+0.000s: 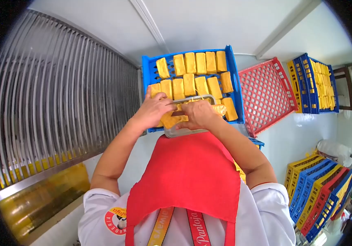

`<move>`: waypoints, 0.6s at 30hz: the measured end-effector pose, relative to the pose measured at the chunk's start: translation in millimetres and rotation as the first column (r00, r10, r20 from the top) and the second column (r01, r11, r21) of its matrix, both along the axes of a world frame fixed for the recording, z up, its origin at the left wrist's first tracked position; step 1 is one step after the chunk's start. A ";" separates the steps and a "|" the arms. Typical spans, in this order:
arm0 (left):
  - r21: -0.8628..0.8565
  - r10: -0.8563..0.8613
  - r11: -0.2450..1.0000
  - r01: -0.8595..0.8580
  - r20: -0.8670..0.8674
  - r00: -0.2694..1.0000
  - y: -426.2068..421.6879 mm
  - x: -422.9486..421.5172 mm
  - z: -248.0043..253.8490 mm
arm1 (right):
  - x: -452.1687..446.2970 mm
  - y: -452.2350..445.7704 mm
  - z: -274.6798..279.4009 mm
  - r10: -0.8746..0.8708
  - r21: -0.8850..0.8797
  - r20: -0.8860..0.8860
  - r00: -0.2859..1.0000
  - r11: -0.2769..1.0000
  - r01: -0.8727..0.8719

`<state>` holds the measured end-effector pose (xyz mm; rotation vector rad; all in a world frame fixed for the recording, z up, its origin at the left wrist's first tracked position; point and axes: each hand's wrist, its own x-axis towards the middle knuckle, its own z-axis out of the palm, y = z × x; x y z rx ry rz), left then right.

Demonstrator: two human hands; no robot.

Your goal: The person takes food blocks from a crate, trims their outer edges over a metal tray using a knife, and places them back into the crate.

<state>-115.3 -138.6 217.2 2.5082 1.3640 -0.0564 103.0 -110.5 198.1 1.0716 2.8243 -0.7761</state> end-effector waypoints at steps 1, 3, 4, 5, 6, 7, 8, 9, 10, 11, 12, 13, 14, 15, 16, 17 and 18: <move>0.007 0.008 1.000 -0.008 -0.001 1.000 0.1 -0.8 2.9 | -2.2 0.5 1.6 0.008 0.007 -0.001 1.000 1.000 -0.008; -0.008 -0.003 1.000 0.003 -0.052 0.999 1.3 -1.9 7.0 | -5.3 1.4 3.2 0.070 0.019 -0.009 0.998 0.997 -0.070; -0.003 0.003 1.000 -0.003 -0.052 0.999 1.1 -2.2 8.3 | -6.2 1.7 2.3 0.076 0.024 -0.009 0.997 0.997 -0.075; 0.015 0.009 1.000 -0.008 -0.054 0.999 0.8 -2.6 9.4 | -6.6 2.1 0.6 0.074 0.012 -0.012 0.997 0.997 -0.074; 0.032 0.014 0.999 -0.012 -0.056 0.998 0.7 -3.2 10.7 | -7.3 2.3 0.0 0.071 0.000 -0.016 0.997 0.997 -0.071; 0.038 0.016 0.999 -0.014 -0.057 0.998 1.2 -4.3 11.0 | -9.0 2.1 0.0 0.073 0.005 -0.016 0.997 0.997 -0.073; 0.047 0.017 0.999 -0.014 -0.055 0.998 2.2 -5.1 11.4 | -11.3 1.7 1.1 0.046 -0.009 0.091 0.995 0.999 -0.046; 0.056 0.017 0.998 -0.014 -0.053 0.998 3.3 -5.5 12.0 | -12.3 1.6 1.9 0.019 -0.019 0.197 0.980 1.000 -0.016; 0.061 0.015 0.998 -0.012 -0.053 0.998 4.2 -6.4 12.7 | -11.9 1.3 0.5 0.016 -0.014 0.197 0.980 1.000 -0.014; 0.057 0.032 0.998 -0.030 -0.046 0.998 4.9 -7.3 14.8 | -10.6 0.2 -1.9 -0.015 -0.021 0.142 0.990 1.000 0.018; 0.052 0.048 0.998 -0.046 -0.038 0.998 5.8 -7.7 16.6 | -9.0 -1.1 -3.5 -0.048 -0.031 0.086 0.995 0.998 0.051; 0.055 0.042 0.998 -0.040 -0.038 0.998 6.0 -7.4 18.2 | -6.6 -2.6 -4.0 -0.055 -0.028 0.086 0.995 0.998 0.057; 0.024 0.117 0.993 -0.117 0.001 0.993 5.2 -6.7 19.8 | -4.2 -4.2 -3.8 -0.083 0.011 0.001 0.997 0.997 0.083; -0.010 0.192 0.981 -0.192 0.036 0.981 4.4 -5.8 20.9 | -2.7 -5.2 -3.7 -0.106 0.049 -0.085 0.991 0.993 0.110; -0.008 0.186 0.983 -0.186 0.036 0.982 4.1 -4.4 20.5 | -3.3 -5.9 -3.9 -0.112 0.051 -0.086 0.990 0.992 0.117; -0.029 0.231 0.973 -0.231 0.025 0.973 3.7 -2.0 19.2 | -5.0 -7.1 -4.3 -0.153 0.043 -0.080 0.985 0.987 0.157; -0.049 0.275 0.960 -0.274 0.014 0.961 3.8 0.5 18.5 | -5.7 -8.0 -4.3 -0.195 0.035 -0.073 0.978 0.980 0.198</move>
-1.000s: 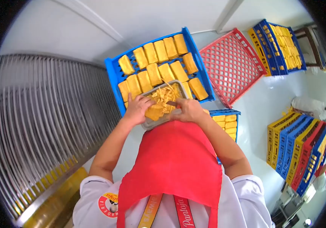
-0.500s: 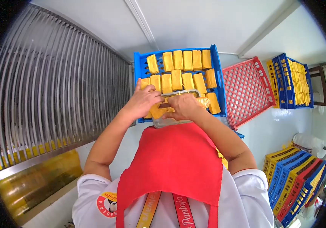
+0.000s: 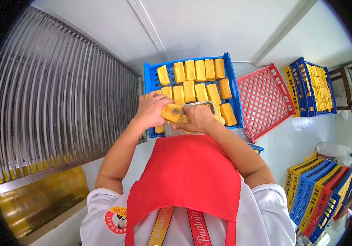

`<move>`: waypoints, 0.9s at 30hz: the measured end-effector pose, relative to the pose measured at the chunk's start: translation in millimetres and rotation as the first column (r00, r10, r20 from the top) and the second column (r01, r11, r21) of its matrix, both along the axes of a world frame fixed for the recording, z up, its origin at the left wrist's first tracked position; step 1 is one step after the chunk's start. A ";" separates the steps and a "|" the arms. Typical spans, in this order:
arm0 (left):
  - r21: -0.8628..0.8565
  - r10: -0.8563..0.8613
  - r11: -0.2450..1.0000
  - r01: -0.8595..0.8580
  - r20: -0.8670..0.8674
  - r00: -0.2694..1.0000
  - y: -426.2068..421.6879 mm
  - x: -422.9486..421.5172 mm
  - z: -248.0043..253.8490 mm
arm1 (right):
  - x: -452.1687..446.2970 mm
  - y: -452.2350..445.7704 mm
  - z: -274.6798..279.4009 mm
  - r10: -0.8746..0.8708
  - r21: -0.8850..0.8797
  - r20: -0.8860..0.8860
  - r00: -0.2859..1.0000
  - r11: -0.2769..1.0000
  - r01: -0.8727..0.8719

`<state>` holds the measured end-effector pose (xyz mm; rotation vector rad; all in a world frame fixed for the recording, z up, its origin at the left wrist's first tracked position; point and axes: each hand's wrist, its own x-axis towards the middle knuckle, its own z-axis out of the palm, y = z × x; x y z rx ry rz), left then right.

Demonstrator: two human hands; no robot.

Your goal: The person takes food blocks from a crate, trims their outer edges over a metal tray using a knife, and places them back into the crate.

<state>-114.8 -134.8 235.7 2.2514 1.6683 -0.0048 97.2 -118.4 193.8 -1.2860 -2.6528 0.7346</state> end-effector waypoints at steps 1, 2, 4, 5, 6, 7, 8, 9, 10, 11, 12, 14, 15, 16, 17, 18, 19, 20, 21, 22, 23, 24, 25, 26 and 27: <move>0.000 -0.008 1.000 0.008 0.001 1.000 0.5 2.2 0.0 | 0.5 -0.3 1.7 -0.008 0.000 0.001 1.000 1.000 0.008; -0.018 0.024 1.000 -0.024 0.003 1.000 0.8 4.3 0.7 | 1.1 -0.5 4.6 -0.018 -0.063 0.010 1.000 0.998 0.018; -0.038 0.052 0.998 -0.052 0.003 0.999 0.3 7.1 -0.3 | 2.0 -2.8 -1.4 -0.031 -0.127 0.018 0.999 0.991 0.033; -0.017 0.084 0.996 -0.084 0.023 0.996 -0.7 8.3 -2.8 | 0.6 -6.4 -8.7 -0.060 -0.075 -0.024 0.998 0.995 0.058; 0.005 0.116 0.993 -0.117 0.044 0.992 -1.5 9.3 -5.3 | 1.0 -9.6 -14.4 -0.085 -0.024 -0.067 0.994 0.996 0.084; 0.005 0.113 0.994 -0.113 0.045 0.993 -1.9 10.1 -7.2 | 3.0 -12.0 -18.9 -0.089 -0.024 -0.066 0.994 0.996 0.088; 0.002 0.126 0.992 -0.126 0.056 0.990 -2.3 10.7 -9.0 | 1.4 -14.1 -12.6 -0.094 -0.058 -0.072 0.993 0.994 0.090; 0.000 0.139 0.990 -0.139 0.067 0.988 -3.0 10.9 -11.5 | 0.7 -15.3 -9.2 -0.099 -0.091 -0.077 0.992 0.992 0.092; 0.000 0.137 0.991 -0.137 0.067 0.988 -4.0 9.1 -18.1 | 1.4 -15.6 -10.8 -0.101 -0.091 -0.077 0.992 0.991 0.094; 0.015 0.117 0.993 -0.119 0.084 0.990 -5.6 4.6 -27.9 | 2.6 -15.9 -14.0 -0.085 -0.161 -0.056 0.995 0.984 0.075; 0.030 0.097 0.994 -0.101 0.100 0.990 -6.6 -0.2 -34.5 | 4.0 -16.0 -15.8 -0.066 -0.231 -0.036 0.997 0.971 0.056; -0.083 0.103 0.992 -0.092 0.131 0.986 -7.5 -14.4 -44.1 | 9.9 -15.3 -15.2 -0.054 -0.331 -0.073 0.996 0.943 0.027; -0.195 0.114 0.977 -0.082 0.161 0.980 -8.0 -21.8 -48.3 | 12.7 -14.9 -13.9 -0.042 -0.426 -0.109 0.993 0.905 -0.009; -0.197 0.115 0.977 -0.082 0.160 0.980 -8.7 -29.9 -54.4 | 14.7 -14.8 -10.6 -0.042 -0.428 -0.109 0.993 0.904 -0.009; -0.368 0.169 0.929 -0.035 0.340 0.925 -8.6 -37.0 -57.1 | 16.1 -14.2 -4.9 -0.055 -0.455 -0.119 0.991 0.891 -0.005; -0.515 0.251 0.856 0.047 0.493 0.833 -8.7 -42.9 -60.1 | 16.8 -13.5 -0.5 -0.069 -0.482 -0.129 0.989 0.876 -0.002; -0.516 0.253 0.855 0.045 0.491 0.833 -8.9 -47.1 -63.8 | 16.9 -12.1 1.5 -0.068 -0.483 -0.131 0.989 0.876 -0.004; -0.621 0.294 0.777 0.100 0.498 0.816 -9.0 -49.0 -63.7 | 16.9 -9.8 3.3 -0.047 -0.410 -0.163 0.986 0.912 -0.024; -0.712 0.336 0.685 0.157 0.499 0.799 -10.2 -50.2 -64.0 | 16.8 -7.5 6.5 -0.024 -0.334 -0.192 0.981 0.942 -0.043; -0.713 0.338 0.684 0.156 0.499 0.798 -12.0 -51.0 -64.6 | 16.0 -4.5 10.9 -0.022 -0.336 -0.193 0.981 0.941 -0.045; -0.726 0.343 0.655 0.208 0.531 0.775 -13.3 -50.5 -61.6 | 12.8 -0.4 20.4 0.013 -0.313 -0.164 0.986 0.948 -0.065; -0.735 0.349 0.626 0.261 0.563 0.749 -14.3 -49.9 -58.5 | 9.7 2.7 27.6 0.048 -0.290 -0.135 0.990 0.953 -0.086; -0.736 0.350 0.626 0.259 0.562 0.749 -14.6 -49.4 -55.2 | 7.7 4.7 30.8 0.049 -0.291 -0.136 0.989 0.953 -0.088; -0.778 0.401 0.562 0.281 0.553 0.730 -13.3 -43.6 -37.4 | 6.0 6.2 33.1 0.088 -0.278 -0.154 0.984 0.952 -0.129; -0.813 0.450 0.496 0.304 0.540 0.711 -12.5 -40.1 -27.7 | 4.6 6.9 35.9 0.128 -0.264 -0.171 0.977 0.949 -0.170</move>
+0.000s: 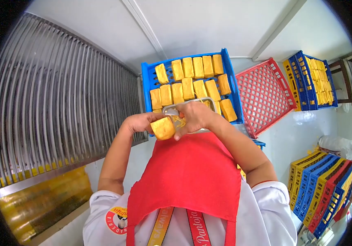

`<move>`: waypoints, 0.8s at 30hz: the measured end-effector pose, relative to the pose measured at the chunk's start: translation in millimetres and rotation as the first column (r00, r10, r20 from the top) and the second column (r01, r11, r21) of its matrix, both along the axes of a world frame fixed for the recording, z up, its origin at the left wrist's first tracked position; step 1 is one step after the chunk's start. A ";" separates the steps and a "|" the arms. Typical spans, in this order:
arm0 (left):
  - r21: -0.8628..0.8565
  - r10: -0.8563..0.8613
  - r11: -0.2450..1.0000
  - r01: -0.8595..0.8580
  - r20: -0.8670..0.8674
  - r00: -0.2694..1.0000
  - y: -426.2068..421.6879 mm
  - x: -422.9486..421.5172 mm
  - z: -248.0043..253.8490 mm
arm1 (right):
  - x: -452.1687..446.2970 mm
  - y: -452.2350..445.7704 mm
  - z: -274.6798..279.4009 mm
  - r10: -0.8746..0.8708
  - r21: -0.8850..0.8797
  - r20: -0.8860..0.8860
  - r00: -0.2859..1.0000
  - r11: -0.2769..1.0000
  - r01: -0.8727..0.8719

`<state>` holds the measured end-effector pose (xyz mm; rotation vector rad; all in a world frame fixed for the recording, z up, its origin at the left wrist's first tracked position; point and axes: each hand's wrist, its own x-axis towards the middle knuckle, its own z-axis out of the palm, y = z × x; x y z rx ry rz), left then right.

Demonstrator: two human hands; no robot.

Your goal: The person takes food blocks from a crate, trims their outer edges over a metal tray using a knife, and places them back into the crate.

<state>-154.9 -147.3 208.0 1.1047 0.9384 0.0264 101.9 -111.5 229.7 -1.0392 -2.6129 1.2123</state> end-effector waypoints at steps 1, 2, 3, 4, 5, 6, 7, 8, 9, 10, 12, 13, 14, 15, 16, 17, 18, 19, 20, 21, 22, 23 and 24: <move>0.000 0.003 1.000 -0.003 -0.001 1.000 0.8 0.0 0.5 | -1.3 0.2 5.4 0.003 0.000 -0.001 1.000 1.000 -0.003; 0.012 -0.031 0.999 0.030 0.043 0.999 2.4 -0.8 0.8 | -2.7 0.2 11.5 0.035 -0.038 -0.022 0.999 0.999 -0.036; 0.025 -0.064 0.998 0.062 0.088 0.994 3.4 -1.4 1.0 | -3.8 0.1 14.6 0.068 -0.074 -0.042 0.997 0.995 -0.071; 0.026 -0.062 0.998 0.060 0.087 0.994 3.7 -1.8 -0.3 | -4.6 -0.5 14.6 0.070 -0.074 -0.043 0.997 0.995 -0.074; -0.016 -0.049 0.999 0.051 0.104 0.993 3.8 -2.1 -2.6 | -5.1 -1.4 14.6 0.071 -0.081 -0.066 0.995 0.994 -0.077; -0.058 -0.037 0.997 0.044 0.120 0.992 3.6 -2.2 -4.4 | -5.3 -2.1 14.7 0.072 -0.089 -0.090 0.993 0.993 -0.080; -0.058 -0.035 0.997 0.042 0.120 0.992 3.2 -2.4 -5.9 | -5.4 -2.6 15.1 0.074 -0.088 -0.089 0.993 0.993 -0.082; -0.034 -0.047 0.998 0.053 0.137 0.989 2.9 -2.2 -6.5 | -5.5 -3.0 15.6 0.078 -0.088 -0.102 0.992 0.992 -0.087; -0.010 -0.061 0.998 0.064 0.154 0.986 2.6 -1.9 -7.2 | -5.5 -3.3 16.0 0.081 -0.088 -0.114 0.990 0.992 -0.091; -0.010 -0.061 0.998 0.063 0.154 0.986 2.0 -1.5 -9.3 | -5.4 -3.5 15.8 0.081 -0.088 -0.114 0.990 0.992 -0.091; -0.008 -0.046 0.999 0.049 0.240 0.970 0.6 -0.4 -15.0 | -4.7 -4.5 14.5 0.094 -0.124 -0.135 0.986 0.986 -0.111; -0.008 -0.047 0.999 0.050 0.241 0.969 0.8 -0.6 -17.4 | -4.1 -5.5 12.4 0.092 -0.124 -0.135 0.987 0.986 -0.109; -0.020 -0.068 0.997 0.074 0.208 0.976 1.5 -1.3 -19.5 | -3.6 -6.8 9.0 0.087 -0.125 -0.129 0.988 0.987 -0.103; -0.033 -0.090 0.995 0.097 0.176 0.980 1.6 -2.1 -21.4 | -3.0 -8.1 7.4 0.081 -0.126 -0.123 0.989 0.987 -0.096; -0.033 -0.090 0.995 0.097 0.175 0.980 0.3 -2.8 -23.2 | -2.5 -9.6 7.4 0.080 -0.126 -0.123 0.989 0.987 -0.096; -0.024 -0.030 0.999 0.036 0.221 0.975 -2.0 -3.1 -24.3 | -1.9 -11.4 7.5 0.071 -0.117 -0.128 0.989 0.989 -0.086; -0.018 0.029 1.000 -0.026 0.266 0.963 -4.3 -3.5 -25.4 | -1.3 -12.9 7.4 0.060 -0.110 -0.133 0.989 0.991 -0.075; -0.020 0.027 1.000 -0.022 0.266 0.964 -6.0 -3.8 -26.7 | -0.2 -13.8 5.5 0.057 -0.111 -0.133 0.989 0.991 -0.072; -0.022 0.088 0.996 -0.085 0.240 0.967 -7.4 -3.8 -26.9 | 0.8 -14.6 1.9 0.054 -0.073 -0.120 0.991 0.995 -0.063; -0.022 0.148 0.989 -0.147 0.214 0.966 -9.0 -3.7 -27.2 | 1.6 -15.7 -1.5 0.050 -0.035 -0.106 0.993 0.998 -0.054; -0.024 0.144 0.990 -0.142 0.214 0.966 -10.4 -3.3 -27.3 | 2.0 -15.8 -3.6 0.046 -0.037 -0.106 0.993 0.998 -0.050; -0.117 0.282 0.959 -0.259 0.282 0.917 -11.3 -2.6 -26.5 | 2.4 -14.9 -5.6 0.017 -0.086 -0.105 0.994 0.996 -0.026; -0.216 0.418 0.906 -0.364 0.332 0.845 -11.6 -2.4 -26.2 | 2.6 -14.1 -8.0 -0.011 -0.135 -0.104 0.995 0.991 -0.004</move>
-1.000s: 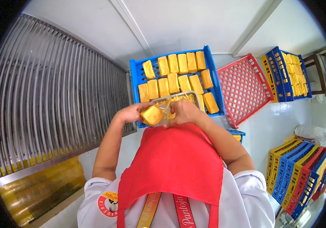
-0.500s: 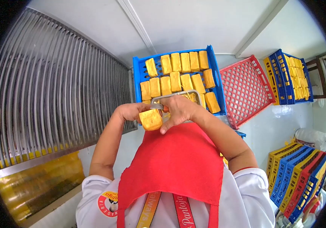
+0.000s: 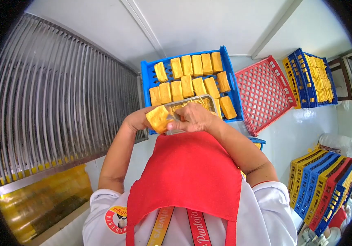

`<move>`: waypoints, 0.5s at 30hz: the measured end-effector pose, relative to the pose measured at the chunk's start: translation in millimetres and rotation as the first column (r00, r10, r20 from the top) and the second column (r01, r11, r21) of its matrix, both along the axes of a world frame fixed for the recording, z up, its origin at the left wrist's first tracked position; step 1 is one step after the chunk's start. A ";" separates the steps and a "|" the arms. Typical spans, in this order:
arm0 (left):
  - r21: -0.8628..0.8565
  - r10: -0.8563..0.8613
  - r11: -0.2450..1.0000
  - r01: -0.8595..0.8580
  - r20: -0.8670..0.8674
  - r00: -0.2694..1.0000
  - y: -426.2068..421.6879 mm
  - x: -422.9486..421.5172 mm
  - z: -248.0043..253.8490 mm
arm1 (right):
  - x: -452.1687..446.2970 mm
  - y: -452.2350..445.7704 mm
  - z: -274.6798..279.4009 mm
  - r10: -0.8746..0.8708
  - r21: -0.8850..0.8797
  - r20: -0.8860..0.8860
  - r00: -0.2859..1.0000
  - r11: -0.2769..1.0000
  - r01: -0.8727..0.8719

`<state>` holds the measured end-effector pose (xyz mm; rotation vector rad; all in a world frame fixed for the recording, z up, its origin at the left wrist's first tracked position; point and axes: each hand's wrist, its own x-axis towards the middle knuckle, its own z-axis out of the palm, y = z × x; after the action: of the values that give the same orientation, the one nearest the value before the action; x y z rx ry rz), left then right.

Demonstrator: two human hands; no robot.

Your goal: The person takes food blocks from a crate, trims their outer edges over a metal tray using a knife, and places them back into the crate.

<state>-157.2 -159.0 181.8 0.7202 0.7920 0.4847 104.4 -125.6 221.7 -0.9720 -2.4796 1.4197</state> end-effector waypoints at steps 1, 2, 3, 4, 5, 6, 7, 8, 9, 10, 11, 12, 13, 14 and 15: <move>0.007 -0.002 1.000 0.002 -0.035 0.999 2.2 -1.1 -2.0 | 0.1 0.8 -4.2 -0.003 -0.001 0.001 1.000 1.000 0.003; 0.006 -0.004 1.000 0.004 -0.034 0.999 2.6 1.0 2.5 | 0.7 1.4 -9.4 -0.066 0.060 0.029 0.997 0.996 0.064; 0.109 0.017 0.994 -0.003 -0.131 0.991 2.7 4.3 8.1 | 1.4 1.7 -13.1 -0.131 0.122 0.054 0.990 0.985 0.123; 0.212 0.048 0.977 0.000 -0.223 0.974 2.4 8.4 11.5 | 2.6 1.3 -15.5 -0.133 0.123 0.055 0.990 0.984 0.125; 0.213 0.047 0.977 0.002 -0.222 0.974 0.3 14.6 10.4 | 3.9 0.8 -17.1 -0.190 0.229 0.027 0.981 0.957 0.179; 0.299 0.170 0.951 -0.079 -0.293 0.941 -3.6 22.6 8.4 | 4.3 0.4 -18.2 -0.243 0.330 -0.006 0.970 0.915 0.231; 0.388 0.294 0.910 -0.148 -0.349 0.890 -7.2 28.8 6.0 | 3.8 0.2 -19.1 -0.244 0.332 -0.006 0.970 0.914 0.233; 0.389 0.293 0.909 -0.147 -0.349 0.890 -10.2 32.2 1.1 | 3.4 0.1 -19.9 -0.266 0.337 -0.008 0.964 0.907 0.253; 0.427 0.345 0.885 -0.186 -0.333 0.877 -13.3 34.5 -6.0 | 3.0 0.0 -20.5 -0.287 0.342 -0.010 0.958 0.899 0.273; 0.463 0.395 0.858 -0.223 -0.316 0.863 -16.2 36.8 -11.8 | 2.7 0.0 -21.1 -0.287 0.343 -0.010 0.958 0.899 0.273; 0.452 0.418 0.852 -0.265 -0.283 0.863 -18.2 39.7 -12.5 | 2.1 -0.1 -21.7 -0.283 0.274 -0.002 0.959 0.922 0.273; 0.453 0.419 0.851 -0.266 -0.282 0.863 -19.7 40.8 -12.5 | 1.4 -0.1 -21.7 -0.276 0.204 0.004 0.961 0.941 0.269; 0.451 0.422 0.851 -0.271 -0.279 0.863 -21.1 40.8 -12.3 | 0.2 -1.0 -21.1 -0.274 0.204 0.003 0.962 0.942 0.268; 0.448 0.425 0.850 -0.276 -0.275 0.863 -21.7 41.5 -7.5 | -1.0 -2.6 -20.0 -0.261 0.138 0.009 0.965 0.956 0.258; 0.449 0.430 0.848 -0.281 -0.275 0.860 -23.5 41.1 -2.5 | -3.0 -3.4 -19.2 -0.244 0.071 0.015 0.970 0.968 0.242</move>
<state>-116.2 -182.5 179.3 1.0635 1.2152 0.8894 101.4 -129.0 202.5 -1.2349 -2.3103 1.2454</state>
